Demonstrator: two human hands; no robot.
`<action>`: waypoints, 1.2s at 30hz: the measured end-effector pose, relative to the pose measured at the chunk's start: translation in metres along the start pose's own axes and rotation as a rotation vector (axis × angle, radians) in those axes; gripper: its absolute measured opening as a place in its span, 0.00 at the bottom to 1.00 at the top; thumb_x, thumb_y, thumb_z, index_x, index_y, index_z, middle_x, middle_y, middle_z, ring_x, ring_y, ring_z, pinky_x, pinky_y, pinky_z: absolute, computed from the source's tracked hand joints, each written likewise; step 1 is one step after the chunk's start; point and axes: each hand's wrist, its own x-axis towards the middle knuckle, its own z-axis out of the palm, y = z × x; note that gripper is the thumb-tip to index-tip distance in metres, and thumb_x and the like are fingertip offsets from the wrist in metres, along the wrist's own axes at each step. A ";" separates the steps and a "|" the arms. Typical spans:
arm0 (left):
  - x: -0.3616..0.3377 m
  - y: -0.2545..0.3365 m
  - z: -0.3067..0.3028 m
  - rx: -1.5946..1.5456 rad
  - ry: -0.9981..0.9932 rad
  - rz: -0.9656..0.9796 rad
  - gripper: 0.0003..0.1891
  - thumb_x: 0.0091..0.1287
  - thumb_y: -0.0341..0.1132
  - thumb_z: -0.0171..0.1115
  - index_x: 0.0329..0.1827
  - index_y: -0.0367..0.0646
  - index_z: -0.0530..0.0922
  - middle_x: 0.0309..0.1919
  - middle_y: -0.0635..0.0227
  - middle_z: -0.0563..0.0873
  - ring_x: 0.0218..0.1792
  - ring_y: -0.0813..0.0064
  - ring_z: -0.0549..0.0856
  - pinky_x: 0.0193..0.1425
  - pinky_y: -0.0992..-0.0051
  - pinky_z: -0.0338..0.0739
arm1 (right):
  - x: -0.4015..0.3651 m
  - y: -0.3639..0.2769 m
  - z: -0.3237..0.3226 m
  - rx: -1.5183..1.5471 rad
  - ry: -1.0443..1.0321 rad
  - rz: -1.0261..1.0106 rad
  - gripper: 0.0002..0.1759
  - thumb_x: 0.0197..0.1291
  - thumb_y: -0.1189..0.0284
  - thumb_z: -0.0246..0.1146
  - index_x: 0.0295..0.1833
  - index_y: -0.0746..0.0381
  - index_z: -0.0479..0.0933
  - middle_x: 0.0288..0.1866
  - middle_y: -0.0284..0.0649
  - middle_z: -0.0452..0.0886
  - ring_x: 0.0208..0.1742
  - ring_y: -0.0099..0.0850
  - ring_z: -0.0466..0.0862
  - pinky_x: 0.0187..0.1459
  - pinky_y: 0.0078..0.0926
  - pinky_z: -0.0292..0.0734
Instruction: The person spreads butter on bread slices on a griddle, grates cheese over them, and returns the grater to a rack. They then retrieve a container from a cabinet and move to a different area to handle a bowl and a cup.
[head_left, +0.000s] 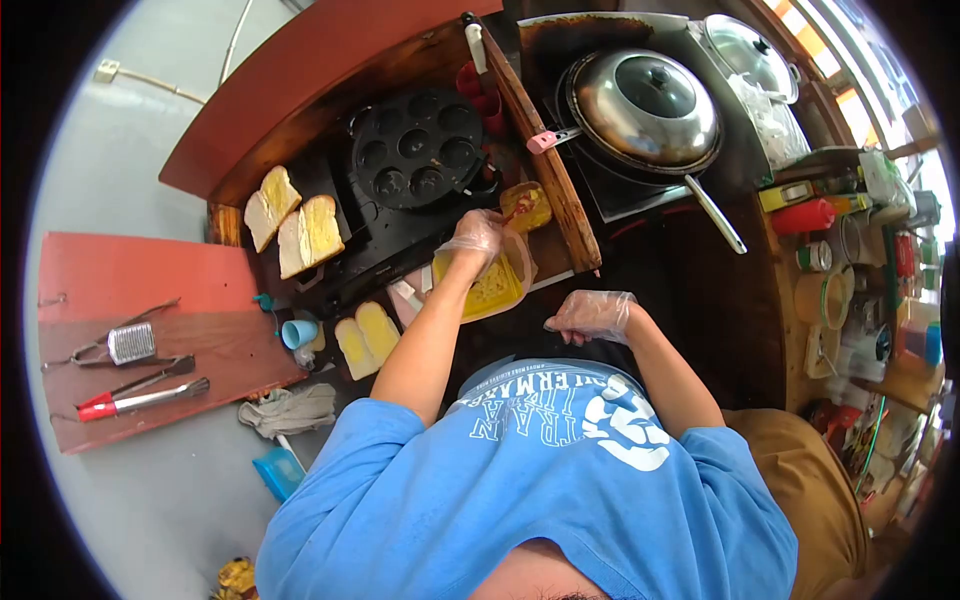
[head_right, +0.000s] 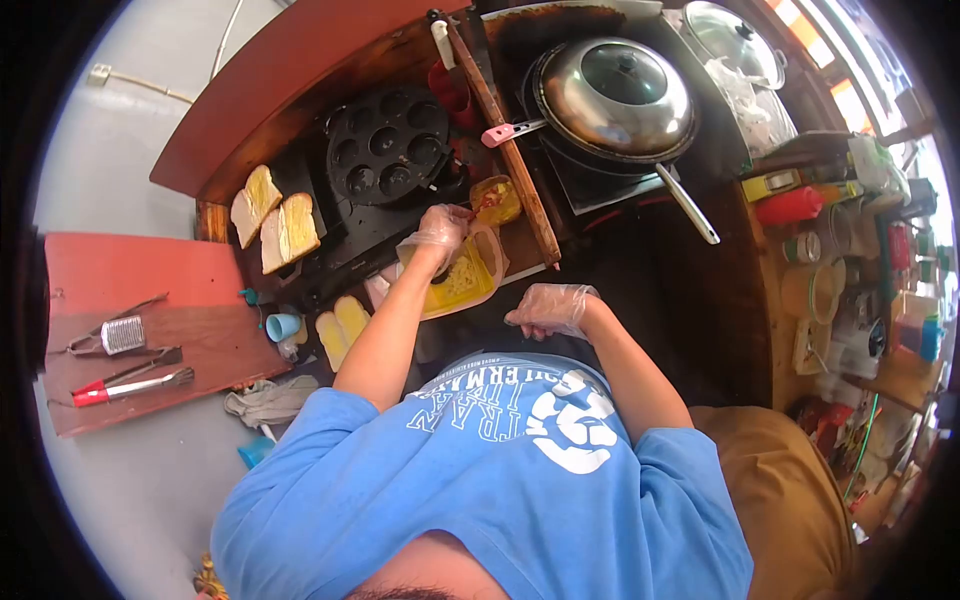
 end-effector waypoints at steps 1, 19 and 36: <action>-0.004 -0.002 -0.004 -0.009 0.017 -0.010 0.11 0.58 0.28 0.63 0.41 0.39 0.91 0.33 0.54 0.91 0.36 0.65 0.91 0.44 0.69 0.83 | 0.000 -0.002 -0.002 -0.052 -0.017 0.000 0.24 0.69 0.56 0.64 0.27 0.65 0.81 0.22 0.35 0.80 0.24 0.24 0.78 0.27 0.25 0.72; -0.329 -0.276 -0.205 -0.051 0.253 -0.463 0.16 0.65 0.28 0.65 0.56 0.48 0.86 0.45 0.56 0.89 0.47 0.60 0.88 0.51 0.65 0.81 | 0.067 -0.072 0.073 -0.201 -0.323 -0.040 0.21 0.68 0.59 0.66 0.27 0.64 0.80 0.21 0.34 0.79 0.23 0.22 0.77 0.26 0.21 0.71; -0.299 -0.339 -0.244 0.447 0.316 -0.167 0.14 0.61 0.25 0.60 0.47 0.49 0.88 0.32 0.59 0.84 0.40 0.52 0.84 0.47 0.55 0.79 | 0.221 -0.062 0.223 0.235 -0.056 0.073 0.12 0.68 0.68 0.66 0.50 0.67 0.81 0.40 0.38 0.85 0.35 0.24 0.81 0.36 0.21 0.79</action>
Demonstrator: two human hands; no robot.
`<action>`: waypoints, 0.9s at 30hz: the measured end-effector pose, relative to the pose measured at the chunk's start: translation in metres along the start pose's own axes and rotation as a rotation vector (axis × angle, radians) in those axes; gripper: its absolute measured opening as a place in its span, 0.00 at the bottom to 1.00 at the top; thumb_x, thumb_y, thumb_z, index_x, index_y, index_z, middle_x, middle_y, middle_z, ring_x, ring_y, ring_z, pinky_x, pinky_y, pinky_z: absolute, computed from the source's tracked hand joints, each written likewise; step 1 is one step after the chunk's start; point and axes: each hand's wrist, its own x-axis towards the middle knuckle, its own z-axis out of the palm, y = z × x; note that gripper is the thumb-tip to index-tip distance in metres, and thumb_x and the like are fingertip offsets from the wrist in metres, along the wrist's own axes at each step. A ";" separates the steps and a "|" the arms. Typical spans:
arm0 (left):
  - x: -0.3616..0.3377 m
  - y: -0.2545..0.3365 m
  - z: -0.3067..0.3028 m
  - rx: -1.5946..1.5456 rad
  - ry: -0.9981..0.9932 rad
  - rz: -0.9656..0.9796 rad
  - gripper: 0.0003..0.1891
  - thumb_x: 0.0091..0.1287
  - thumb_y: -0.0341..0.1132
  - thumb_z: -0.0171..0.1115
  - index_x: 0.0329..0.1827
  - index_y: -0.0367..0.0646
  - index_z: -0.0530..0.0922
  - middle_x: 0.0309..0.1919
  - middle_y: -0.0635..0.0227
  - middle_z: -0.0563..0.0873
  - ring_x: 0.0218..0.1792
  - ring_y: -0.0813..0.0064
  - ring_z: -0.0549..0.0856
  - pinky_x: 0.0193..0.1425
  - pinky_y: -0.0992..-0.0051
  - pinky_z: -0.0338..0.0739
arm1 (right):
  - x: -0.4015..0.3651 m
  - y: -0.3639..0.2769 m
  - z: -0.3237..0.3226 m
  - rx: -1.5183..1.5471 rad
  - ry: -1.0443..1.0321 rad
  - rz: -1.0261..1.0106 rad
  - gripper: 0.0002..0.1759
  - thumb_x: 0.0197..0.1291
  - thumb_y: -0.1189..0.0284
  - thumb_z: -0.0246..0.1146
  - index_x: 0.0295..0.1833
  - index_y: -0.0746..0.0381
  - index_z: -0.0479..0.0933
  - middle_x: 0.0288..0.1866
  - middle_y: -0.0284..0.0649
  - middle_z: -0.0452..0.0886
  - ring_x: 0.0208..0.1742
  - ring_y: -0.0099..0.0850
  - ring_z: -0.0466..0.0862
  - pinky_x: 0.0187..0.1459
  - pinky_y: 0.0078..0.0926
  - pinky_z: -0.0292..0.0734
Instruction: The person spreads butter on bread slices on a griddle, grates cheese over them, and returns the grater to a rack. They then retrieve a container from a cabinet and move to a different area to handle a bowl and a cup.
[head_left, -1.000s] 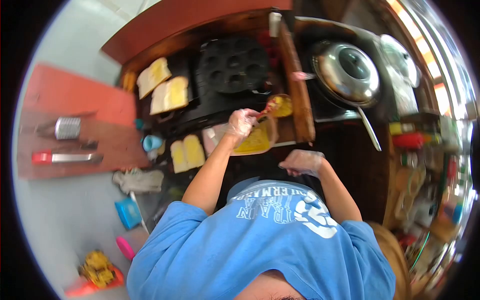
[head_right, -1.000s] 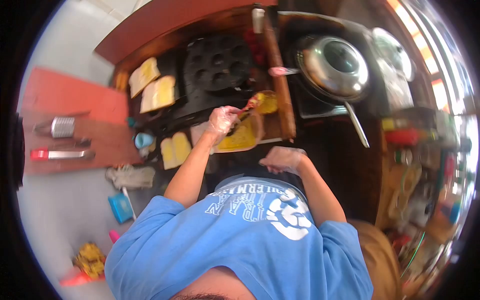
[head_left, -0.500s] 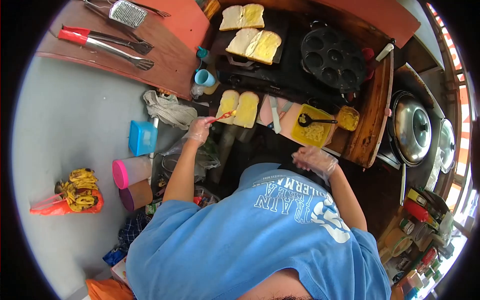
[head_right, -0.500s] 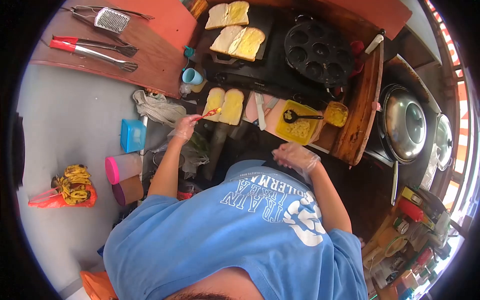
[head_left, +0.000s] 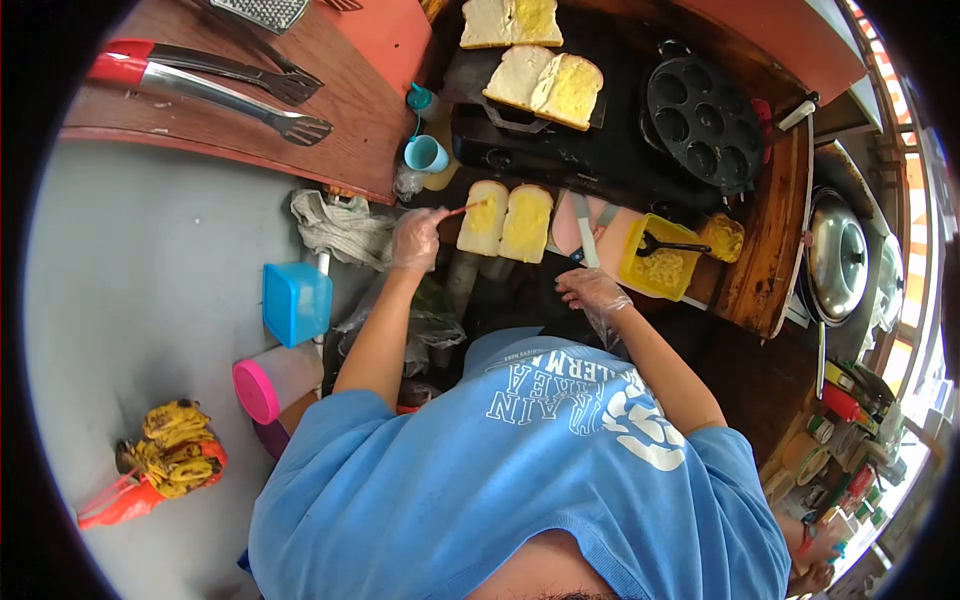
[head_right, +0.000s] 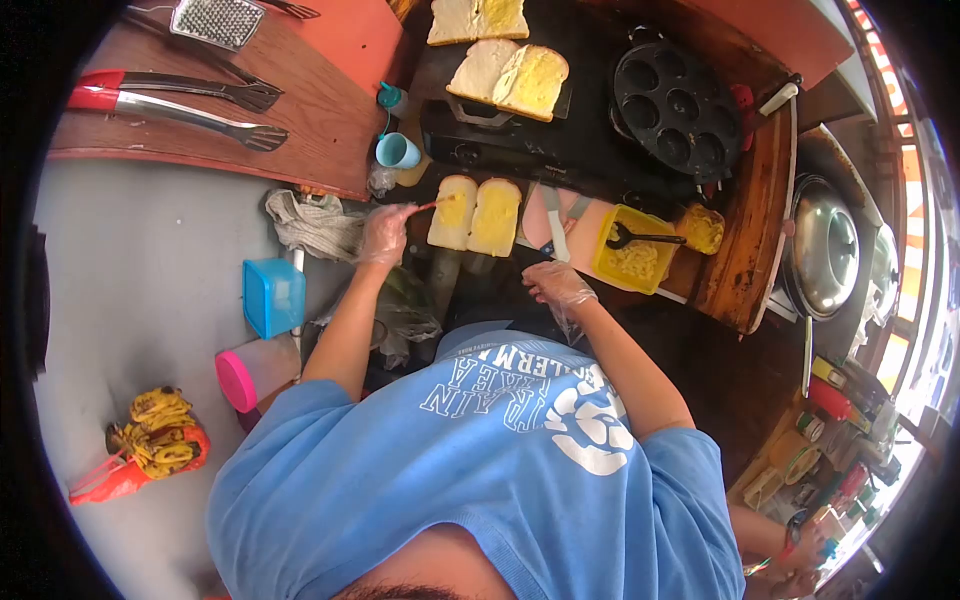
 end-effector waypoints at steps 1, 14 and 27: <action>0.012 -0.004 0.002 0.016 0.071 0.060 0.13 0.61 0.25 0.61 0.46 0.47 0.88 0.32 0.59 0.84 0.39 0.53 0.85 0.46 0.55 0.79 | 0.004 0.001 0.005 0.020 0.005 0.011 0.15 0.68 0.68 0.67 0.52 0.68 0.81 0.42 0.39 0.85 0.38 0.26 0.83 0.39 0.24 0.81; 0.044 -0.013 -0.007 -0.052 0.054 0.248 0.15 0.72 0.34 0.51 0.46 0.48 0.90 0.31 0.56 0.85 0.40 0.51 0.85 0.47 0.53 0.79 | 0.068 0.037 0.037 0.511 -0.043 0.056 0.32 0.73 0.69 0.59 0.74 0.76 0.60 0.78 0.60 0.62 0.75 0.51 0.69 0.73 0.43 0.69; 0.019 -0.017 -0.046 0.080 -0.352 0.183 0.14 0.61 0.26 0.61 0.43 0.52 0.91 0.40 0.55 0.89 0.48 0.53 0.86 0.58 0.57 0.79 | 0.094 0.072 0.005 0.819 -0.239 0.009 0.29 0.72 0.71 0.58 0.72 0.75 0.64 0.76 0.60 0.67 0.73 0.51 0.72 0.73 0.48 0.69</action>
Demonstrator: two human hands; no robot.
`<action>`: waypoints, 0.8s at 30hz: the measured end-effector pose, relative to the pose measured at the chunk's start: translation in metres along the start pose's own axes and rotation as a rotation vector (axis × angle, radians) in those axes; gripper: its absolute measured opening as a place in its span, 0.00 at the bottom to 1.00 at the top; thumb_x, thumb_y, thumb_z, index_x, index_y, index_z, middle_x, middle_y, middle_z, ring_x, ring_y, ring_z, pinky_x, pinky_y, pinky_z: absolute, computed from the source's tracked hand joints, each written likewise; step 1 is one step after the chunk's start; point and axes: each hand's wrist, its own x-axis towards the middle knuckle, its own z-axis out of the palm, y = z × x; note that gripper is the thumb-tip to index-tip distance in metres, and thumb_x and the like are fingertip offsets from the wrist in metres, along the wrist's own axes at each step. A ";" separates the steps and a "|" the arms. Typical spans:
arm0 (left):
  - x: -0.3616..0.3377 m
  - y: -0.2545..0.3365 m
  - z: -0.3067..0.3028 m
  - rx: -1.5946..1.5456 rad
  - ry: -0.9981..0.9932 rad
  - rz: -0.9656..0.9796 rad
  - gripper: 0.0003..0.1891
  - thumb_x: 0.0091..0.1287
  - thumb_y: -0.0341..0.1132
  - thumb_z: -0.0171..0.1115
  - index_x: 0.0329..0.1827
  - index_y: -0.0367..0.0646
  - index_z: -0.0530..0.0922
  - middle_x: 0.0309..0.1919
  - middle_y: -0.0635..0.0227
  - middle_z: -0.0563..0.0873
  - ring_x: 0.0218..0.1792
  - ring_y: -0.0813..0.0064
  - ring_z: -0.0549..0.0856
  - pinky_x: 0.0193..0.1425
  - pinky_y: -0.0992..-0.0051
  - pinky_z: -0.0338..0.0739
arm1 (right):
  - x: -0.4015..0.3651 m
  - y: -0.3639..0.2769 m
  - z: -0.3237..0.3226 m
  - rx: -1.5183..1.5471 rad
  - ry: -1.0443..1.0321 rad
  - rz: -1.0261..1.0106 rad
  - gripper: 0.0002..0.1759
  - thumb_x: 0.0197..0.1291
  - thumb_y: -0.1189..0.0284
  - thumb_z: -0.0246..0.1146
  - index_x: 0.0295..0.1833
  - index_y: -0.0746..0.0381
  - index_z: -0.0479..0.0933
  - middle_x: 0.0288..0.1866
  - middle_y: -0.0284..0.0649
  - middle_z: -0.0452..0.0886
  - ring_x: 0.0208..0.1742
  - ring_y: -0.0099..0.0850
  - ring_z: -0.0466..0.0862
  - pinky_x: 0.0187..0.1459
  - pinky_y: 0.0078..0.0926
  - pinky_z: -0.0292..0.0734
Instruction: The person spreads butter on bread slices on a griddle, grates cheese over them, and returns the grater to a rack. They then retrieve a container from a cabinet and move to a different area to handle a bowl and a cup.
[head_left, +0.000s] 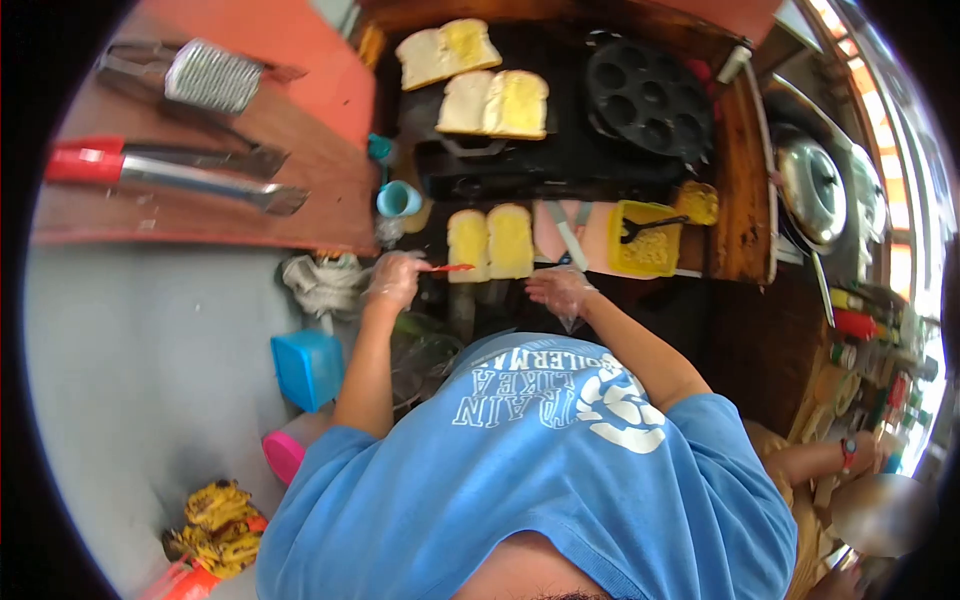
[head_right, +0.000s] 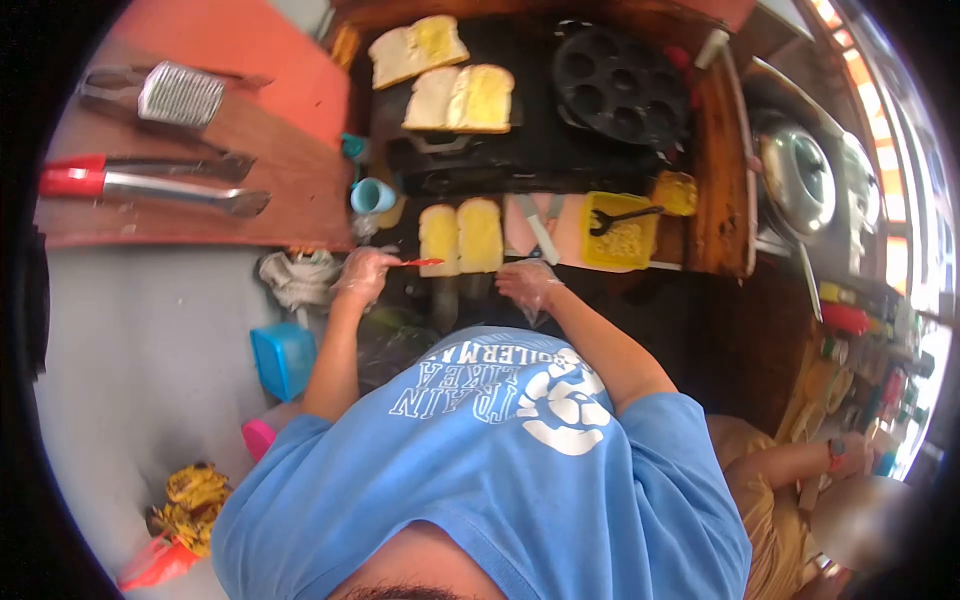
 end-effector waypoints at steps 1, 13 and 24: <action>0.005 -0.005 0.003 -0.188 -0.008 0.010 0.14 0.63 0.26 0.61 0.46 0.49 0.91 0.42 0.56 0.89 0.47 0.57 0.88 0.55 0.61 0.81 | -0.009 -0.001 0.018 -0.234 0.109 -0.024 0.26 0.70 0.69 0.59 0.69 0.72 0.70 0.71 0.57 0.73 0.69 0.49 0.76 0.68 0.44 0.73; 0.163 0.297 -0.024 -0.808 -0.237 0.259 0.15 0.64 0.29 0.64 0.53 0.39 0.87 0.39 0.56 0.91 0.38 0.65 0.90 0.46 0.67 0.84 | -0.174 -0.057 -0.006 -1.827 0.408 -0.236 0.20 0.65 0.58 0.60 0.48 0.62 0.87 0.47 0.50 0.88 0.51 0.50 0.87 0.55 0.42 0.81; 0.230 0.425 0.027 -0.302 0.226 0.433 0.15 0.64 0.28 0.60 0.52 0.40 0.85 0.49 0.48 0.88 0.51 0.49 0.87 0.59 0.57 0.81 | -0.246 -0.097 -0.059 -1.351 0.415 -0.202 0.36 0.65 0.50 0.64 0.66 0.69 0.77 0.65 0.58 0.80 0.66 0.50 0.80 0.69 0.37 0.73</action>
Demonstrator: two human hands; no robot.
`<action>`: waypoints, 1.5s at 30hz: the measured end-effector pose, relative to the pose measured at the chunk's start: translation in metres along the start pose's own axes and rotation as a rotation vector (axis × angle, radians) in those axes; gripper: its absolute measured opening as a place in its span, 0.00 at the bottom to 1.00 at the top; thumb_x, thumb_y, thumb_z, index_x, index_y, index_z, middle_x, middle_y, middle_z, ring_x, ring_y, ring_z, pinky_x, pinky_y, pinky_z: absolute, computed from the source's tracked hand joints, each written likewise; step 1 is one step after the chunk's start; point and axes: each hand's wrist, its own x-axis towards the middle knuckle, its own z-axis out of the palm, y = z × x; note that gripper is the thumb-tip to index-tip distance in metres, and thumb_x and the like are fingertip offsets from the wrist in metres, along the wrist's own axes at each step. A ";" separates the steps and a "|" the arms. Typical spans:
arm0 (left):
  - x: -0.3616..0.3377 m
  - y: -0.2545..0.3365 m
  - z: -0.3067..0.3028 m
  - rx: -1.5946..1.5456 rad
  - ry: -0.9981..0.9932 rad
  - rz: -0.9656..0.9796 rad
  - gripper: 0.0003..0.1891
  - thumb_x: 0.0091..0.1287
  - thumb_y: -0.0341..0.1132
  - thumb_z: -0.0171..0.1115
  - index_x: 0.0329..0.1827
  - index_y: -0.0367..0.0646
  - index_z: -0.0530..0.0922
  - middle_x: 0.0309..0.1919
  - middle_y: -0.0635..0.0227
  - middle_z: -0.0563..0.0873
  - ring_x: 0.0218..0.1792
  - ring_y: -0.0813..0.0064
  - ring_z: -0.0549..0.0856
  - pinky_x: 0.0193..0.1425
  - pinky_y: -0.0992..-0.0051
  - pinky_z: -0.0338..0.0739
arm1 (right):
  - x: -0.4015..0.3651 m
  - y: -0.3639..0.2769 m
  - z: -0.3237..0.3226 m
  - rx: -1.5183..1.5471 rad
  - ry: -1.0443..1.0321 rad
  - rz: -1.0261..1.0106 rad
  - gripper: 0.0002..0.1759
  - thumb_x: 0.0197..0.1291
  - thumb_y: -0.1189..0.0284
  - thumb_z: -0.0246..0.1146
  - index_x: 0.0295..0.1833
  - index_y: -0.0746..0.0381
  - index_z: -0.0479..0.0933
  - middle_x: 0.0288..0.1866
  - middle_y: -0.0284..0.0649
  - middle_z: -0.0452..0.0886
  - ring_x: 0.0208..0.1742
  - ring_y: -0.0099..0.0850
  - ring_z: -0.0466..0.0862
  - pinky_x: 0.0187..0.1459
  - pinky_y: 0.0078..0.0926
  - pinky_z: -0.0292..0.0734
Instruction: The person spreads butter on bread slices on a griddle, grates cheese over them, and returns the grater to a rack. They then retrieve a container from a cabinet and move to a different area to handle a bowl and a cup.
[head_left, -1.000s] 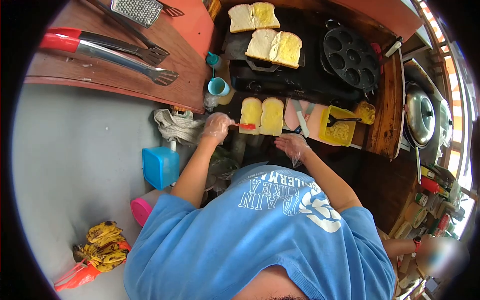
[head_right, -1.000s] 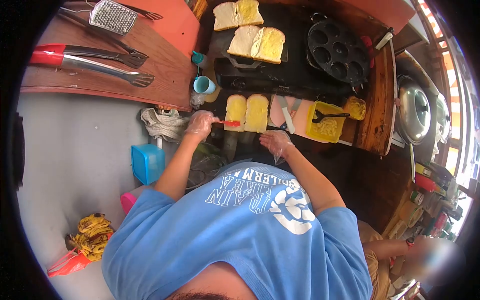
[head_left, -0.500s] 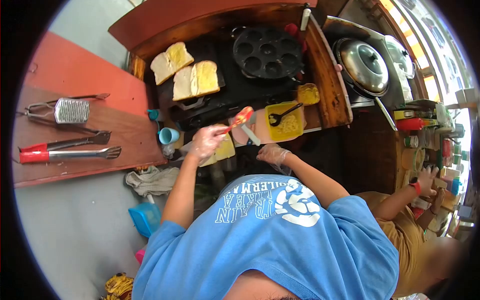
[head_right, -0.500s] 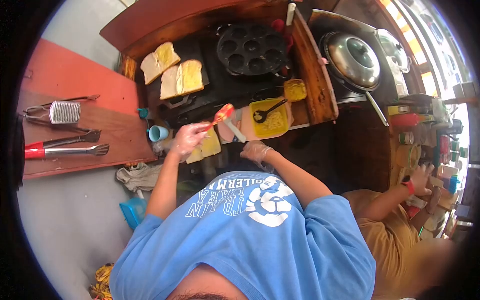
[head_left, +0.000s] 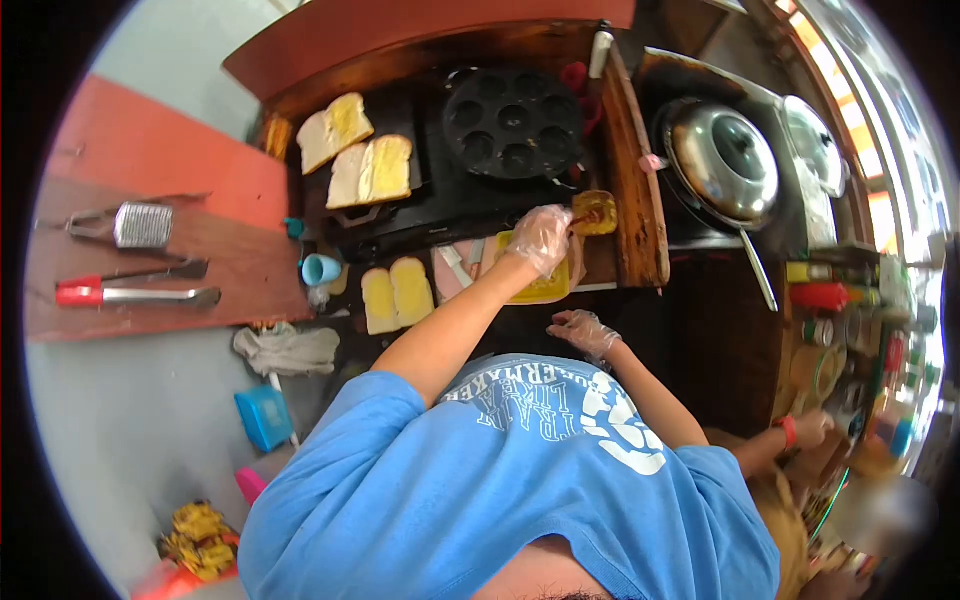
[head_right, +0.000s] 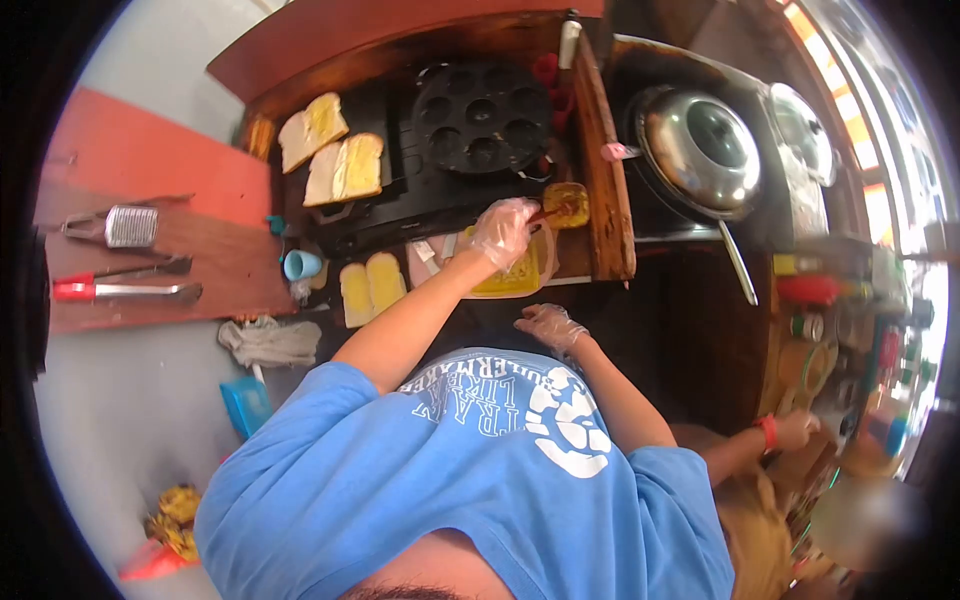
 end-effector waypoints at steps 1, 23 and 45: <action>-0.013 -0.003 -0.009 0.056 0.099 0.083 0.14 0.64 0.29 0.61 0.53 0.41 0.85 0.49 0.50 0.88 0.51 0.51 0.87 0.59 0.57 0.81 | 0.007 0.003 -0.002 -0.024 -0.033 -0.020 0.36 0.65 0.50 0.64 0.66 0.69 0.77 0.65 0.58 0.80 0.66 0.50 0.80 0.69 0.37 0.73; -0.334 -0.048 -0.048 -0.057 0.289 -0.972 0.15 0.64 0.39 0.67 0.51 0.44 0.87 0.45 0.52 0.90 0.49 0.50 0.88 0.56 0.57 0.81 | 0.067 0.015 -0.010 0.649 0.166 0.250 0.25 0.72 0.62 0.62 0.66 0.67 0.70 0.59 0.54 0.81 0.58 0.45 0.85 0.54 0.39 0.83; -0.143 -0.061 0.076 0.389 -0.265 0.198 0.05 0.57 0.29 0.60 0.32 0.40 0.83 0.31 0.56 0.85 0.37 0.55 0.86 0.46 0.60 0.79 | -0.034 0.083 0.021 1.122 0.615 0.121 0.17 0.70 0.67 0.56 0.53 0.72 0.74 0.56 0.53 0.82 0.53 0.45 0.87 0.55 0.43 0.86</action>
